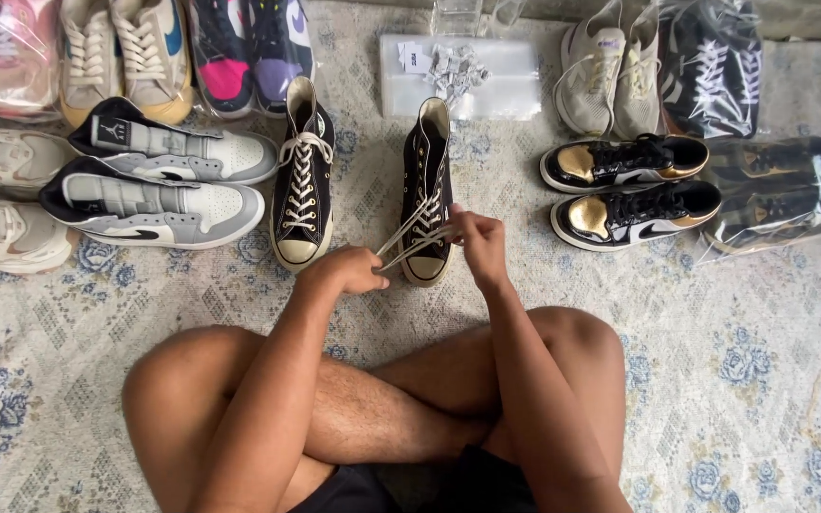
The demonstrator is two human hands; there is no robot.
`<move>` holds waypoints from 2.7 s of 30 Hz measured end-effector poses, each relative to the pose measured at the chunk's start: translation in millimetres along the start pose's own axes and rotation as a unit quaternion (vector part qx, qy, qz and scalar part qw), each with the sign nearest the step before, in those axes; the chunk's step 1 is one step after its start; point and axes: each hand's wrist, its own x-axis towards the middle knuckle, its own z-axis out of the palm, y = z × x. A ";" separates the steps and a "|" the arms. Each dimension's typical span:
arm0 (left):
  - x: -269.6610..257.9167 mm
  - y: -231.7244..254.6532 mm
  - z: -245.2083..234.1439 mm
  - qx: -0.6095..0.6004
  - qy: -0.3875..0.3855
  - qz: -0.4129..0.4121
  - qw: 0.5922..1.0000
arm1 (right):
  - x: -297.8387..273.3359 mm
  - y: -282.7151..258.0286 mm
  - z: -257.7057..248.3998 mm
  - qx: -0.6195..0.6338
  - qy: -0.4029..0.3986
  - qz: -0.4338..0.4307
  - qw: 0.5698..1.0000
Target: Threading shoelaces through the eyelets of a high-top sneaker while sitting on the floor.
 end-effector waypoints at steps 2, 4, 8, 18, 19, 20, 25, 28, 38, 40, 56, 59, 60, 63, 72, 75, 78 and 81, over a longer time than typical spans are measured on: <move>-19.8 14.7 -23.7 0.046 -0.100 0.005 0.994 | -1.1 3.5 4.7 -0.359 -0.043 -0.129 0.923; -2.1 8.3 -21.4 0.030 -0.073 -0.002 0.997 | 19.1 24.5 3.0 -0.396 0.001 -0.164 0.904; 29.3 1.2 -8.7 -0.048 0.061 -0.005 0.997 | 31.1 41.6 0.9 -0.363 -0.023 -0.090 0.927; 66.9 36.2 -2.9 -0.119 0.281 0.142 0.942 | 30.1 36.4 20.9 -0.317 -0.049 -0.017 0.947; 65.2 36.7 -3.7 -0.130 0.277 0.155 0.940 | 30.6 37.7 21.6 -0.325 -0.046 -0.017 0.944; 62.9 37.3 -4.5 -0.141 0.272 0.167 0.937 | 30.6 38.7 22.3 -0.333 -0.043 -0.016 0.942; 70.7 28.9 1.2 -0.148 0.214 0.194 0.946 | 25.4 26.7 25.2 -0.339 -0.076 -0.034 0.937; 62.7 28.9 -3.3 -0.148 0.186 0.214 0.947 | 27.4 28.7 24.4 -0.331 -0.093 -0.041 0.938; 20.0 25.5 -35.8 -0.329 0.183 0.198 0.905 | 28.0 42.6 9.0 -0.245 -0.073 -0.085 0.963; 21.2 21.3 -40.1 -0.336 0.206 0.213 0.894 | 23.0 24.0 6.6 -0.236 -0.063 -0.106 0.964; -65.6 18.3 -99.0 -0.654 0.307 0.282 0.631 | 17.2 -59.0 -39.9 0.121 0.053 -0.193 0.972; -79.0 17.6 -110.8 -0.669 0.321 0.283 0.609 | 19.3 -67.4 -51.9 0.138 0.042 -0.215 0.966; -79.7 14.1 -110.2 -0.669 0.320 0.281 0.609 | 18.1 -69.1 -54.6 0.138 0.043 -0.213 0.966; -81.2 8.1 -115.2 -0.672 0.330 0.320 0.580 | 18.4 -80.5 -59.1 0.173 0.028 -0.223 0.959; -82.6 13.7 -114.5 -0.715 0.256 0.427 0.490 | 22.5 -78.6 -46.8 0.254 -0.083 -0.231 0.936; -65.9 13.6 -102.4 -0.693 0.244 0.418 0.534 | 15.7 -70.9 -29.2 0.238 -0.098 -0.222 0.941; -59.4 19.5 -93.4 -0.638 0.222 0.356 0.645 | 6.8 -66.5 -16.1 0.192 -0.104 -0.190 0.957; -65.7 28.9 -91.6 -0.455 0.115 0.263 0.843 | -2.6 -69.8 -11.7 0.130 -0.122 -0.140 0.974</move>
